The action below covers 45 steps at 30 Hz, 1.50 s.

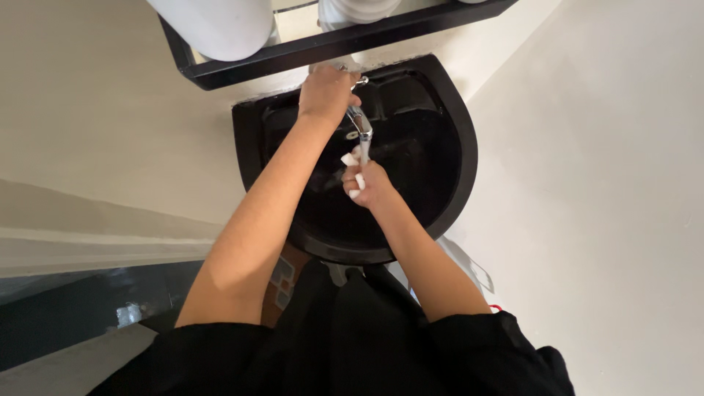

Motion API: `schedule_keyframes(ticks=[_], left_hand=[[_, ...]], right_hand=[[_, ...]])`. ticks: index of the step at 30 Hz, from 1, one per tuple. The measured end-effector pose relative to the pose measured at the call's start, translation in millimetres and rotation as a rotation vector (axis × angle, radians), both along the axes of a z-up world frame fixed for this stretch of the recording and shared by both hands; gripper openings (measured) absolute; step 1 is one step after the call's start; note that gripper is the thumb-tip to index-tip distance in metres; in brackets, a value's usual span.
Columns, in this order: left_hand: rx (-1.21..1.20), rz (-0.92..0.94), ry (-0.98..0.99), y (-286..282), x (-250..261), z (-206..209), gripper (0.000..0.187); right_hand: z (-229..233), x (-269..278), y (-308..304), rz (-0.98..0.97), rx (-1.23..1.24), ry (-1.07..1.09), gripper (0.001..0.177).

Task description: The person wipes the inside and outside of a black sink with a white cloth, occasionally rinsing the cloth under the faucet.

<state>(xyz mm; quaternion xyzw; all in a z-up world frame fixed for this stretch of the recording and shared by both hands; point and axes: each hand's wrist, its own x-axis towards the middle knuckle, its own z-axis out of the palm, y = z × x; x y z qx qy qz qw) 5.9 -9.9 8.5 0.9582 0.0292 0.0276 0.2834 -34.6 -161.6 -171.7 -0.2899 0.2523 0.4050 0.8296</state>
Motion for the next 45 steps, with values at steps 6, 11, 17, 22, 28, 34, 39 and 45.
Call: schedule_keyframes(ticks=[6,11,17,22,28,34,39,45], left_hand=[[0.139,-0.039,-0.169,1,3,-12,0.031],[0.063,-0.005,-0.063,2,2,-12,0.029],[0.251,-0.054,-0.223,3,-1,-7,0.044],[0.237,-0.079,-0.174,2,1,7,0.042],[0.277,-0.100,-0.105,0,3,13,0.038],[0.310,-0.102,-0.139,1,-2,13,0.039],[0.346,-0.105,-0.246,-3,-6,0,0.037],[0.291,-0.313,-0.468,21,-15,0,0.039]], right_hand=[[100,-32,1,0.017,0.075,0.090,0.030],[89,-24,1,-0.004,0.313,0.054,0.036],[-56,26,-8,-0.028,0.492,0.048,0.025],[-35,21,-3,-0.143,0.320,0.006,0.039],[73,-7,3,-0.204,0.248,0.218,0.062],[-7,9,-1,0.047,0.106,-0.043,0.033],[48,-8,-8,0.214,-0.669,-0.472,0.050],[115,-4,-65,0.483,-0.949,-1.437,0.049]])
